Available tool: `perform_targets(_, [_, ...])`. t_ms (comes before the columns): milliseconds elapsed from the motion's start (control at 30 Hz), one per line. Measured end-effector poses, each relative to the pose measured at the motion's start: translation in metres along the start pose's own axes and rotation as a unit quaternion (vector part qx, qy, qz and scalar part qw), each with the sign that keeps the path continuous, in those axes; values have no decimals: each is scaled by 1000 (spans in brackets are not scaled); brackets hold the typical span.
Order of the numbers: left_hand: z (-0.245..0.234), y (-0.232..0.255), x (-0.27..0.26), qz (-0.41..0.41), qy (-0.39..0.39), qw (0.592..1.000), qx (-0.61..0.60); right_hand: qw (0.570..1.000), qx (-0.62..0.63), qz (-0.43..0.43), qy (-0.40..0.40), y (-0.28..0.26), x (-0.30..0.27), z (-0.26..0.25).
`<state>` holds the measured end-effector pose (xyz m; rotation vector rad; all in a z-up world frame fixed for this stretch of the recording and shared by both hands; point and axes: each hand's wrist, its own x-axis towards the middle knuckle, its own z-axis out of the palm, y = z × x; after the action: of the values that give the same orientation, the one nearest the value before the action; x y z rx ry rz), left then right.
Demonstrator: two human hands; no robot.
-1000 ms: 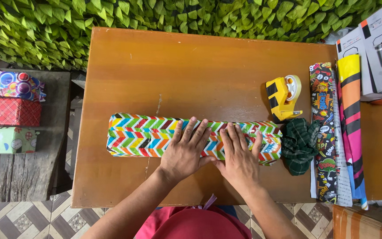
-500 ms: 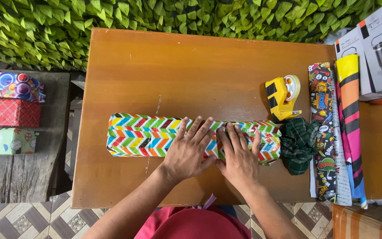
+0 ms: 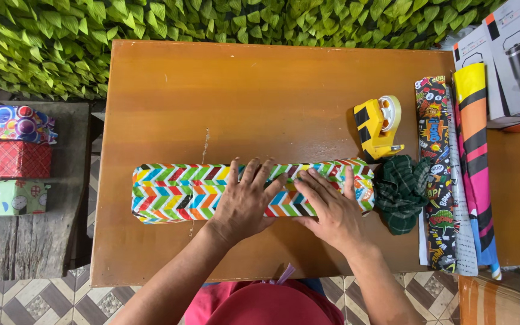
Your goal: The person wipes a table with a cloth, then places a rectangular box on a sheet of wrapping paper. They fold the paper around the box and secure it with tape from a dispenser, completing the wrapping of the gift.
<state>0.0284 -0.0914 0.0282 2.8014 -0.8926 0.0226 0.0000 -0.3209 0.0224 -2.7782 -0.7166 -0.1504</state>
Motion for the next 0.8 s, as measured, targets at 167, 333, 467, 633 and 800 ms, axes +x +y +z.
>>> perform_targets(167, [3, 8, 9, -34, 18, 999, -10, 999, -49, -18, 8, 21, -5, -1])
perform_targets(333, [5, 18, 16, -69, 23, 997, -6, 998, -57, -36, 15, 34, -3, 0])
perform_targets(467, [10, 28, 13, -98, 40, 994, -11, 996, -69, -46, 18, 37, 1, -3])
perform_targets(633, [15, 41, 11, -137, 58, 989, -13, 999, -21, -43, -8, 39, 8, -9])
perform_targets(800, [13, 44, 13, -148, 47, 988, 0, 997, -60, -40, -20, 33, 11, -9])
